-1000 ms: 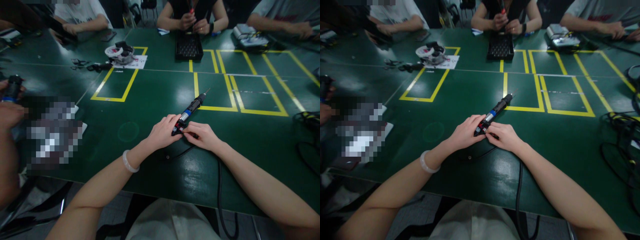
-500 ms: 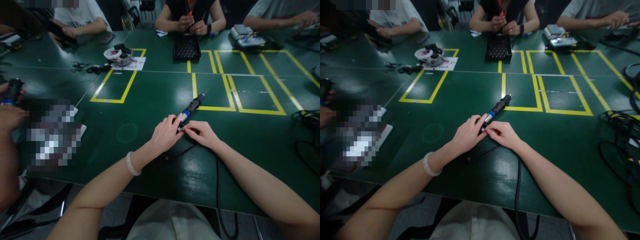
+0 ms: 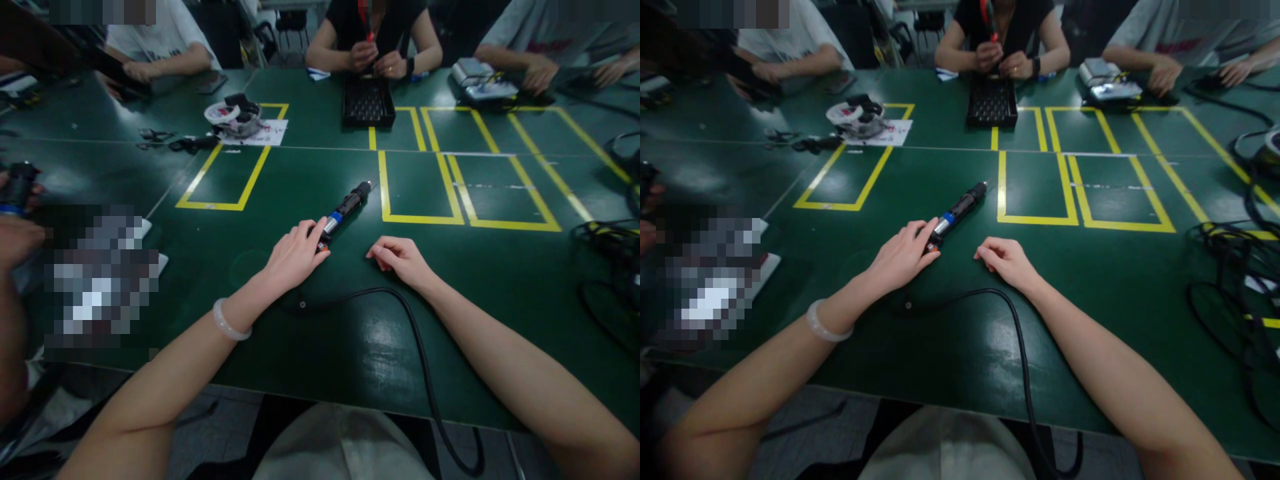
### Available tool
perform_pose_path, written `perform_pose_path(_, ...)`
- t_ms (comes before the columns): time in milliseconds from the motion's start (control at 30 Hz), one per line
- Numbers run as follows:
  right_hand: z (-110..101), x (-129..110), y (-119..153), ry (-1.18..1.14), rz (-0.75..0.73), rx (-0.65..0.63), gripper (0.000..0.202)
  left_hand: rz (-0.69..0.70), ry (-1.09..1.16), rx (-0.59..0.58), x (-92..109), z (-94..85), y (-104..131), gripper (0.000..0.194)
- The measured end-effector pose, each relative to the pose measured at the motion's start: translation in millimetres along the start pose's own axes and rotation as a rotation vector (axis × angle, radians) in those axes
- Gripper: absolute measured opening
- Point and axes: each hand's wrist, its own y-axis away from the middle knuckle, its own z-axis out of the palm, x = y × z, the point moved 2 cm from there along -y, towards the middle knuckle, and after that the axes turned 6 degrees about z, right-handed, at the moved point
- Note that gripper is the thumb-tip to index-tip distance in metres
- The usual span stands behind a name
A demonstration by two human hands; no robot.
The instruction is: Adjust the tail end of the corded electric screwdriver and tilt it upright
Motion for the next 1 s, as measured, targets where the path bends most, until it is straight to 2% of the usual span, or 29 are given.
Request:
perform_pose_path(167,-0.3,0.4,0.4,0.013,-0.003,0.012,0.033,-0.13,-0.039,-0.007,-52.7,-1.0,2.7,0.068)
perform_pose_path(467,0.6,1.5,-1.9,0.022,0.005,0.011,0.031,-0.419,-0.087,-0.01,-173.8,6.3,6.4,0.068)
perform_pose_path(600,1.1,-0.3,-1.3,0.034,0.007,0.007,0.03,-0.509,-0.076,-0.039,-216.0,5.1,9.0,0.064)
perform_pose_path(667,1.4,-1.1,-0.9,0.041,0.009,0.002,0.03,-0.55,-0.052,-0.048,-226.9,4.1,10.1,0.06)
perform_pose_path(733,1.6,-1.8,-0.6,0.045,0.006,-0.003,0.03,-0.59,-0.037,-0.059,-229.0,3.9,11.4,0.059)
perform_pose_path(900,1.8,-1.9,-0.5,0.066,0.002,-0.01,0.03,-0.599,-0.166,0.028,-209.9,3.5,14.1,0.059)
perform_pose_path(1000,2.0,-1.8,-0.6,0.072,0.0,-0.014,0.03,-0.61,-0.192,0.026,-204.5,4.4,15.3,0.067)
